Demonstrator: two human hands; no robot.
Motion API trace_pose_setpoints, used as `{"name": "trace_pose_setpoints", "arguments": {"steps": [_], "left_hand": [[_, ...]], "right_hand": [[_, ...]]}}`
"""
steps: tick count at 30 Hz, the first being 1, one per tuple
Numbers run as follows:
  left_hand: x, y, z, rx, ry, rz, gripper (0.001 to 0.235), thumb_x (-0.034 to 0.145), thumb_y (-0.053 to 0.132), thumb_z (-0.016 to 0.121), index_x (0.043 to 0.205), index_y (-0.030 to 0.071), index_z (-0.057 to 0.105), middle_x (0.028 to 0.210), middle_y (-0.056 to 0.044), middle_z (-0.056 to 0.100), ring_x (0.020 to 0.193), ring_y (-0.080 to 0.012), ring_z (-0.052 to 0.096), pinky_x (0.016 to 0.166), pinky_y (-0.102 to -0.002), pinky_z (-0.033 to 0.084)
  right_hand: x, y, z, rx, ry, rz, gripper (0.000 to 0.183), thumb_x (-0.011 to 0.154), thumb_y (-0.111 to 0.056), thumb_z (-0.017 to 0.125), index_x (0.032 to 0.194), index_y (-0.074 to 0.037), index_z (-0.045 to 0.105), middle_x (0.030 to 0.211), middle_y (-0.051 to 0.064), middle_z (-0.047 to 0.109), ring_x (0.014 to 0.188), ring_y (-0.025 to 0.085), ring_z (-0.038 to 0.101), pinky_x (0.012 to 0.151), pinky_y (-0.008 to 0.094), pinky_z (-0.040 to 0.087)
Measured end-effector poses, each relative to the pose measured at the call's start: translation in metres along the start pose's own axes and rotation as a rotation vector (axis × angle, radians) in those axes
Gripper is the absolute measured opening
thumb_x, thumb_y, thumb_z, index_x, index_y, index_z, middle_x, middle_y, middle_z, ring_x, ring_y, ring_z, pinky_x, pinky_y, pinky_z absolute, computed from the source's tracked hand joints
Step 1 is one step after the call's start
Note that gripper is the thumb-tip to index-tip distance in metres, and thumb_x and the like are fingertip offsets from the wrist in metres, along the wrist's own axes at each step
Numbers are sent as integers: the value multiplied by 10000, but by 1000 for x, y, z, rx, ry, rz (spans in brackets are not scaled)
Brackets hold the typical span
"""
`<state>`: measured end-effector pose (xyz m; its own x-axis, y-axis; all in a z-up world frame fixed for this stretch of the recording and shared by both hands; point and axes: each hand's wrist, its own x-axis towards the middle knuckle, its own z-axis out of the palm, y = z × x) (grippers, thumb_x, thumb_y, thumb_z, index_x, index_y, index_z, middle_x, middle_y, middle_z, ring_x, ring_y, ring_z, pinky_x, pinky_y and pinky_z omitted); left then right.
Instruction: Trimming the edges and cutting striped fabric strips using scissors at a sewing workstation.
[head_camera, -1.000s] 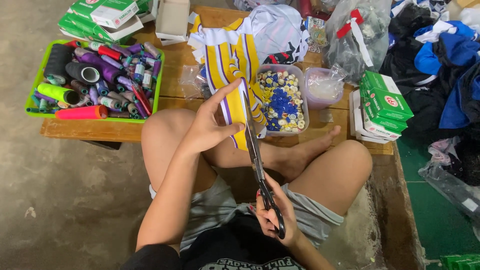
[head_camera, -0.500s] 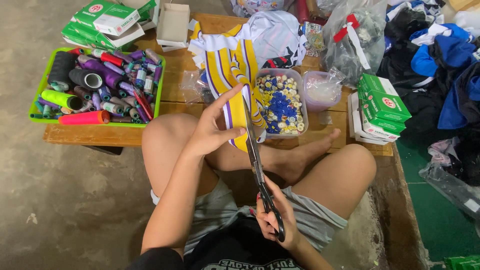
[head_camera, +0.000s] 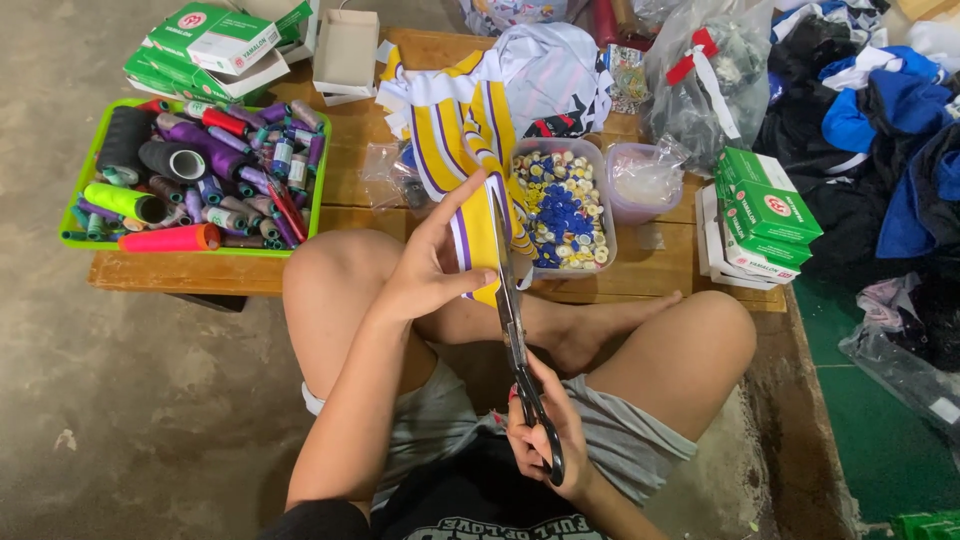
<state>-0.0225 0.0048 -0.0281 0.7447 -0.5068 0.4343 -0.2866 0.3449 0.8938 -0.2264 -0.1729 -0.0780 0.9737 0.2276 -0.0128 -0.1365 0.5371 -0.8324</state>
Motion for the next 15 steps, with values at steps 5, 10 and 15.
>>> {"name": "trace_pose_setpoints", "arguments": {"steps": [5,10,15], "left_hand": [[-2,2,0,-18,-7,14,891,887,-12,759,1624,131,278,1699,-111,273,1560,-244,312,1299,-414,315],[-3,7,5,12,-10,19,897,894,11,763,1631,118,263,1716,-96,249,1570,-229,301,1310,-405,303],[-5,12,5,-20,-16,-4,911,898,1,758,1636,118,238,1708,-102,257,1541,-222,337,1287,-388,333]], "right_hand": [[-1,1,-1,-5,-26,-9,1078,898,-532,797,1649,-93,160,690,9,374,421,40,295,275,188,271],[-3,4,-1,-92,-48,-77,1053,941,-493,760,1640,-43,114,688,12,356,392,64,287,272,211,294],[-5,11,-3,-95,-79,-121,1013,980,-466,736,1640,-32,102,686,12,334,404,63,299,289,208,294]]}}
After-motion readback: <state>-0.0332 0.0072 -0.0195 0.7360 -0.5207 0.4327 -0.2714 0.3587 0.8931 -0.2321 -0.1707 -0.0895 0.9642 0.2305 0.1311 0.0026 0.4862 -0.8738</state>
